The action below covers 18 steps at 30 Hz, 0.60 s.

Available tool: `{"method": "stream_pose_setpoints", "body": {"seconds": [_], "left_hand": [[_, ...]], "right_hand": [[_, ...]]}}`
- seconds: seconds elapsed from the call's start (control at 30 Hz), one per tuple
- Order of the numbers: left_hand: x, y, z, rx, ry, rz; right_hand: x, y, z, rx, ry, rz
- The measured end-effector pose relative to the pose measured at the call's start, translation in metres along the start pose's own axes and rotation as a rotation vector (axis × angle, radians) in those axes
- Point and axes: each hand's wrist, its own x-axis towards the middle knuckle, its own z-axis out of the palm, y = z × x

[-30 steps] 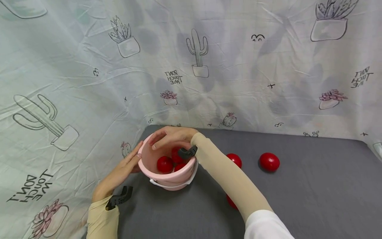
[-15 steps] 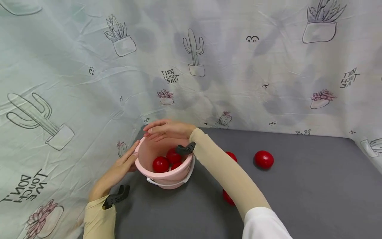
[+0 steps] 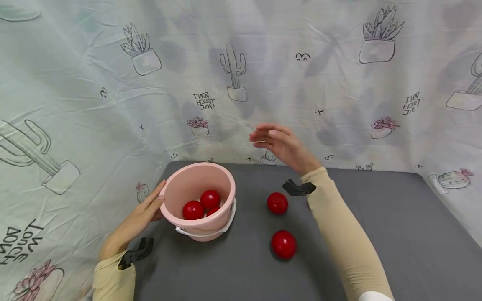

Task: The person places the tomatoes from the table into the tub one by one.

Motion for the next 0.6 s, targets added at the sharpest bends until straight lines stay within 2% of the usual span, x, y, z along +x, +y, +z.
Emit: {"method": "stream_pose_setpoints", "body": {"seconds": [0.13, 0.17, 0.23, 0.33, 0.43, 0.6], "left_hand": [[0.000, 0.000, 0.000, 0.010, 0.000, 0.009], [-0.001, 0.000, 0.000, 0.011, -0.001, 0.008], [-0.002, 0.001, 0.001, 0.015, -0.004, 0.001], [-0.002, 0.002, 0.003, 0.019, -0.011, -0.008], [-0.004, 0.003, 0.004, 0.018, -0.005, -0.011], [-0.005, 0.003, 0.001, 0.015, 0.004, -0.012]], "right_hand": [[-0.045, -0.016, -0.024, -0.244, 0.297, -0.062], [-0.057, -0.018, -0.030, -0.296, 0.353, -0.064], [-0.085, -0.019, -0.042, -0.333, 0.424, -0.064], [-0.129, -0.012, -0.059, -0.297, 0.467, -0.080], [-0.165, 0.003, -0.074, -0.197, 0.519, -0.113], [-0.201, 0.035, -0.089, -0.076, 0.621, -0.128]]}}
